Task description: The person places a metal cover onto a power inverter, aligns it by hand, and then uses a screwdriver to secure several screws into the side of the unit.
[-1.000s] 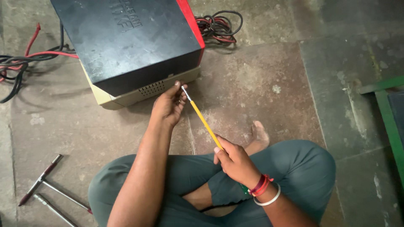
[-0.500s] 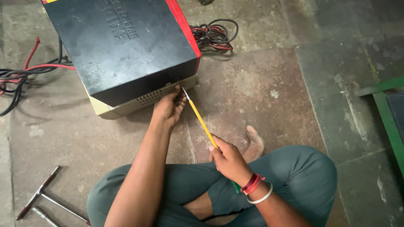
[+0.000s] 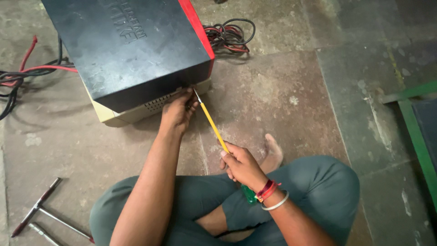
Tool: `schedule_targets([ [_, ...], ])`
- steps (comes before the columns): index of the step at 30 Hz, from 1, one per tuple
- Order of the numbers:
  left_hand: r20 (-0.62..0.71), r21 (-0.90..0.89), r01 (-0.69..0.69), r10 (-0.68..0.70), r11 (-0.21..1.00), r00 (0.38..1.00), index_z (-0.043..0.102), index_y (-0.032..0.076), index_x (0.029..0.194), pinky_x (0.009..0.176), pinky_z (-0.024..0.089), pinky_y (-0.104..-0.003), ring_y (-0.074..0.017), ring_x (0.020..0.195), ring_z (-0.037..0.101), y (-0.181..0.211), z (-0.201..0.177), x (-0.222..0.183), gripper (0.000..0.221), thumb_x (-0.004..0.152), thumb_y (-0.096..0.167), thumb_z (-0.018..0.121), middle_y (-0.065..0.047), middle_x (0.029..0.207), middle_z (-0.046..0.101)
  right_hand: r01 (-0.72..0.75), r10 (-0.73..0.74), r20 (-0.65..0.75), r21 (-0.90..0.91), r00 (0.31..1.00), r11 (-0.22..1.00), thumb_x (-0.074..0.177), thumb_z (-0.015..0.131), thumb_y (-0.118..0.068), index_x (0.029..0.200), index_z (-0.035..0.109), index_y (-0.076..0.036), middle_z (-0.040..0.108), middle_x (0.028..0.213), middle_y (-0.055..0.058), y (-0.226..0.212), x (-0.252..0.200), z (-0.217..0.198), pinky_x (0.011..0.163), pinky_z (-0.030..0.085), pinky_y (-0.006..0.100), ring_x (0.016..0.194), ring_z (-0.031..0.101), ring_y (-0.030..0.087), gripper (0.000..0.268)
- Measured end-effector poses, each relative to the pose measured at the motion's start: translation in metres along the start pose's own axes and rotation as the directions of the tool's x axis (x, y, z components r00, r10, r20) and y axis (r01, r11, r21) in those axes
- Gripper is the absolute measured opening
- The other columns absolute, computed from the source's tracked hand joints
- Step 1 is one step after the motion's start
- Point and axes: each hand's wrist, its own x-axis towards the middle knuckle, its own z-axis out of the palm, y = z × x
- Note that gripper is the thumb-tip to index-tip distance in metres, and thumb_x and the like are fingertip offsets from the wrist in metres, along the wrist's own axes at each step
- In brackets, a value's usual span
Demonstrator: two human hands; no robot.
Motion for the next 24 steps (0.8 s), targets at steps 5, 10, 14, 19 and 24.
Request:
schedule_targets([
  [5, 0.085, 0.038, -0.073, 0.069, 0.997, 0.994, 0.073, -0.003, 0.11, 0.067, 0.054, -0.027, -0.0163, 0.081, 0.066, -0.002, -0.004, 0.003, 0.018, 0.095, 0.006, 0.067, -0.008, 0.095, 0.073, 0.033, -0.032, -0.015, 0.019, 0.999, 0.999, 0.102, 0.052, -0.012, 0.142, 0.06, -0.007, 0.062, 0.077, 0.002, 0.0, -0.002, 0.004, 0.042, 0.042, 0.022, 0.049, 0.051, 0.006, 0.041],
  [10, 0.08, 0.047, -0.046, 0.042, 0.998, 0.996, 0.073, -0.002, 0.11, 0.068, 0.054, -0.027, -0.0151, 0.081, 0.066, 0.003, -0.002, -0.004, 0.018, 0.095, 0.006, 0.067, -0.008, 0.096, 0.073, 0.012, -0.014, 0.006, 0.207, 1.0, 0.978, 0.104, 0.053, -0.018, 0.13, 0.057, -0.006, 0.062, 0.076, 0.004, 0.005, -0.003, 0.01, 0.041, 0.041, 0.025, 0.048, 0.052, 0.008, 0.029],
  [14, 0.024, 0.109, -0.052, 0.049, 0.993, 0.998, 0.073, 0.001, 0.106, 0.065, 0.053, -0.027, -0.014, 0.081, 0.068, 0.013, 0.006, -0.022, 0.016, 0.093, 0.009, 0.068, -0.006, 0.095, 0.073, -0.042, 0.021, 0.067, 0.335, 0.998, 0.941, 0.104, 0.054, -0.019, 0.123, 0.06, -0.005, 0.062, 0.079, 0.002, 0.013, 0.003, 0.013, 0.043, 0.044, 0.026, 0.05, 0.053, 0.01, 0.025],
  [19, 0.035, 0.416, 0.036, -0.056, 0.909, 0.998, 0.077, 0.002, 0.102, 0.06, 0.046, -0.025, -0.0128, 0.069, 0.057, 0.027, 0.016, -0.045, 0.023, 0.098, 0.022, 0.067, -0.004, 0.082, 0.068, -0.061, 0.003, 0.137, 0.418, 0.991, 0.907, 0.106, 0.05, -0.022, 0.124, 0.064, -0.004, 0.062, 0.079, 0.003, 0.021, 0.009, 0.005, 0.05, 0.046, 0.025, 0.059, 0.055, 0.008, 0.029],
  [24, 0.174, 0.626, 0.152, -0.326, 0.765, 0.929, 0.079, 0.003, 0.102, 0.053, 0.038, -0.022, -0.0059, 0.06, 0.047, 0.035, 0.016, -0.061, 0.03, 0.1, 0.029, 0.062, 0.005, 0.071, 0.053, -0.078, -0.015, 0.194, 0.463, 0.981, 0.883, 0.107, 0.048, -0.023, 0.125, 0.064, -0.004, 0.061, 0.078, 0.003, 0.016, 0.007, 0.004, 0.049, 0.044, 0.024, 0.057, 0.052, 0.007, 0.031],
])
